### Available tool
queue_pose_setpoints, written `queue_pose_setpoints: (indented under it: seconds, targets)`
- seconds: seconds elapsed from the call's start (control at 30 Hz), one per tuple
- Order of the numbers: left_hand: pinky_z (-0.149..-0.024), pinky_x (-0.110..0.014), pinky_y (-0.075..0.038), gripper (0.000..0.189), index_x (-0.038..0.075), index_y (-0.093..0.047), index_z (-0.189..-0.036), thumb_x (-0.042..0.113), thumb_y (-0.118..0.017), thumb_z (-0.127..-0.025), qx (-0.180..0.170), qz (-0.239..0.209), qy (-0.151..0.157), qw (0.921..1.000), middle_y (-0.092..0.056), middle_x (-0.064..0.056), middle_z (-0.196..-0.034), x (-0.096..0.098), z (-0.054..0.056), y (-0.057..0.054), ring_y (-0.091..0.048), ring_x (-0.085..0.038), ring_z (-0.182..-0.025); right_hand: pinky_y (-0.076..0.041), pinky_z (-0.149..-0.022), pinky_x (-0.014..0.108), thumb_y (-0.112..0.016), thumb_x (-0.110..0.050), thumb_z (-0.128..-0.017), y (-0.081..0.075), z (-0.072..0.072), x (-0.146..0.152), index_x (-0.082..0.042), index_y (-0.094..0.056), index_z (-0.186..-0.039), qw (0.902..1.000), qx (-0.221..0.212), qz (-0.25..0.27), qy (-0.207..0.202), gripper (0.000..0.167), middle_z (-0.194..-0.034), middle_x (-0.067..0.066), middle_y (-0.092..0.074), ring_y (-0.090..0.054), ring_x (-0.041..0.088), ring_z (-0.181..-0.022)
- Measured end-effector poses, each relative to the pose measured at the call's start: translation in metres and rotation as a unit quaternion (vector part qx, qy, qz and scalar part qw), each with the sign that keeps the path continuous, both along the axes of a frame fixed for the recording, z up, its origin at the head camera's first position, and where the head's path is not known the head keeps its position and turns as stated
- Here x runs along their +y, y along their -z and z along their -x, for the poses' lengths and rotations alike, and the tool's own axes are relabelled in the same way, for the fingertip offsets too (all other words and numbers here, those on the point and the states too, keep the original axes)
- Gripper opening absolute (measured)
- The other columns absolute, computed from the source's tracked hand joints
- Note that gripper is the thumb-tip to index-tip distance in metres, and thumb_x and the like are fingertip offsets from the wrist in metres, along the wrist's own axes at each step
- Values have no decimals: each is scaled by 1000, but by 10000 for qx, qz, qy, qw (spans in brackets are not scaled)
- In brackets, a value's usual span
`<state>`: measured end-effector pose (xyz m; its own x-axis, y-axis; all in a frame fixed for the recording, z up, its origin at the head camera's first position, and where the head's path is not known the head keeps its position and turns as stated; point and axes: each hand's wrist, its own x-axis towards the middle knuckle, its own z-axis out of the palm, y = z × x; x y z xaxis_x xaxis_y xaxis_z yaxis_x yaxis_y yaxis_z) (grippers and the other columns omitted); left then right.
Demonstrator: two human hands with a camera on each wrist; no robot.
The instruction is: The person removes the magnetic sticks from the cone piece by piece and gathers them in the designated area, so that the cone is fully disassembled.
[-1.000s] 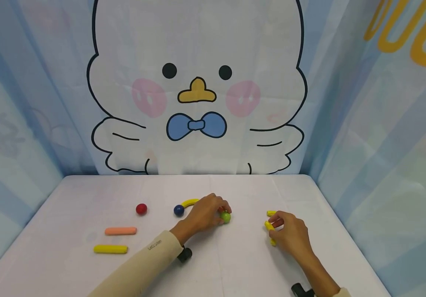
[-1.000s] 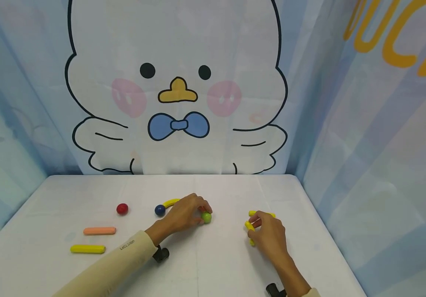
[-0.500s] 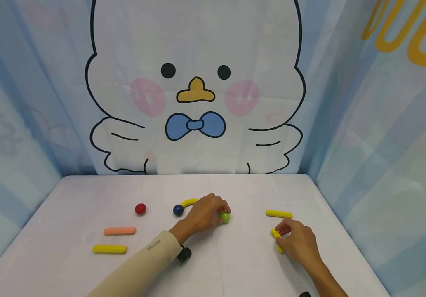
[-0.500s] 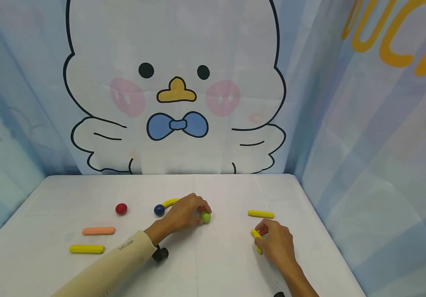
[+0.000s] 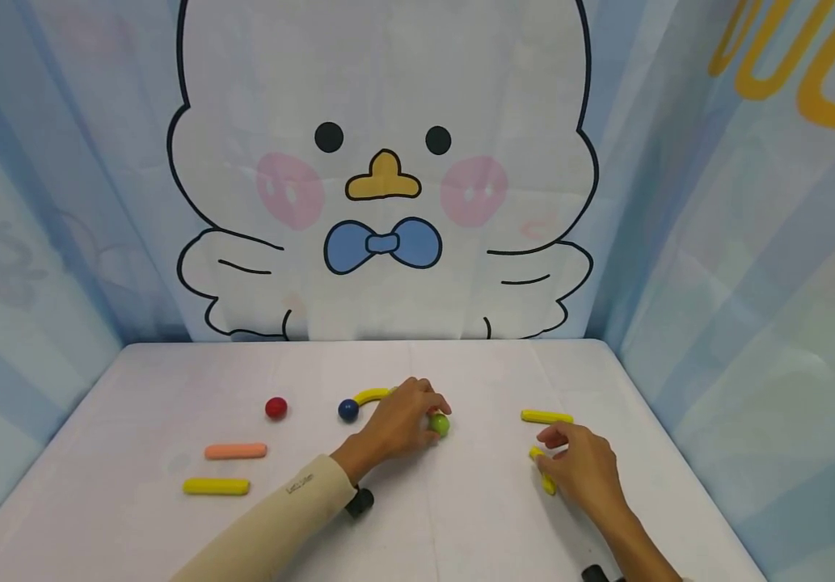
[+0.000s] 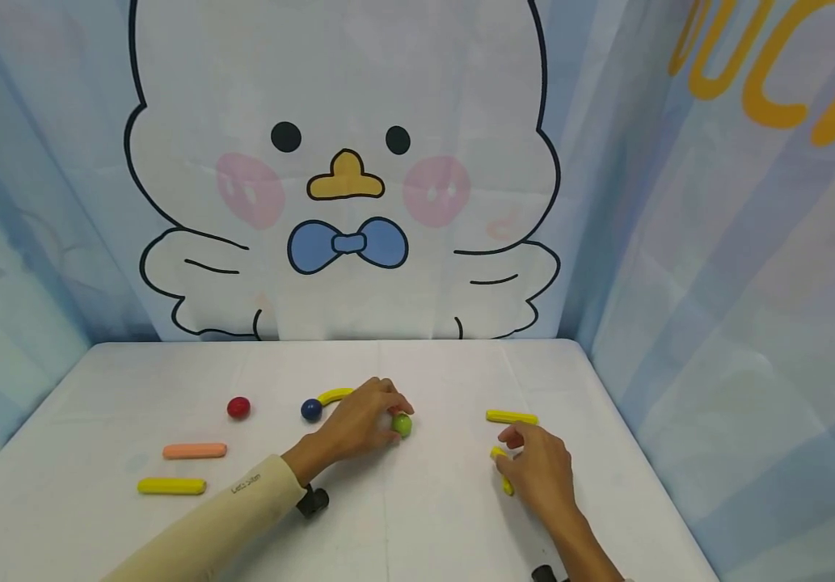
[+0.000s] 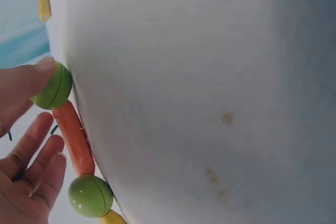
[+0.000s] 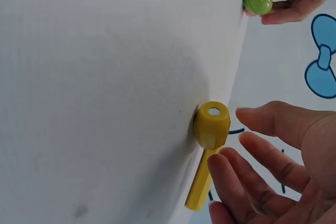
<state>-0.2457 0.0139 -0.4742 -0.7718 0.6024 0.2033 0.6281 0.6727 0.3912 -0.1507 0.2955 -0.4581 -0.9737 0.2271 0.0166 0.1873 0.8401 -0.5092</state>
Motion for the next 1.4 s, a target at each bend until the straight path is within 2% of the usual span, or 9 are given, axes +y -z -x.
queue_pose_setpoints:
  seconds: [0.23, 0.47, 0.63, 0.9, 1.03, 1.23, 1.4]
  targets:
    - [-87, -29, -50, 52, 16, -76, -127, 38, -93, -83, 96, 577, -360, 9976, -68, 0, -105, -2, 0, -3, -51, -16, -96, -53, -77, 40, -86, -14, -84, -1, 3, -6, -11, -78, -103, 9994, 314, -8, -170, 21, -103, 5, -79, -72, 17, -82]
    - [-83, -28, -45, 61, 17, -73, -132, 49, -91, -83, 152, 1055, -418, 9934, -66, 2, -104, -2, 1, -3, -48, -16, -95, -54, -81, 46, -86, -11, -82, -1, 9, -14, -12, -79, -103, 9981, 536, 24, -290, 22, -101, 4, -79, -74, 18, -83]
    - [-78, -26, -43, 55, 20, -74, -127, 48, -91, -82, 131, 1023, -326, 9941, -66, 3, -102, -4, 0, -2, -47, -14, -93, -53, -83, 46, -86, -12, -83, -1, 13, -21, -13, -79, -103, 9976, 580, 108, -357, 21, -101, 3, -80, -73, 17, -83]
    - [-74, -22, -42, 54, 21, -77, -126, 54, -88, -84, 270, 877, -48, 9958, -69, 4, -102, -7, -4, -1, -48, -12, -91, -54, -78, 36, -85, -11, -85, -1, 19, -36, -13, -78, -101, 9970, 579, 319, -393, 18, -101, 4, -79, -70, 16, -84]
    - [-77, -23, -46, 48, 21, -77, -126, 49, -86, -88, 319, 843, 99, 9959, -72, 4, -106, -8, -6, -1, -51, -12, -94, -57, -78, 35, -87, -10, -84, -1, 23, -46, -12, -78, -102, 9971, 543, 351, -401, 19, -101, 5, -78, -69, 17, -84]
    - [-92, -31, -52, 42, 25, -76, -131, 37, -82, -92, 282, 890, 219, 9954, -74, 6, -119, -10, -10, -1, -57, -14, -108, -61, -80, 37, -88, -11, -84, -3, 31, -58, -12, -79, -102, 9969, 538, 290, -486, 21, -100, 6, -78, -69, 17, -84]
    - [-91, -32, -52, 42, 26, -75, -133, 32, -82, -92, 190, 889, 210, 9956, -73, 5, -125, -13, -14, -1, -58, -16, -114, -61, -80, 36, -88, -11, -84, -4, 35, -65, -12, -79, -104, 9968, 449, 374, -548, 22, -101, 5, -77, -68, 17, -85]
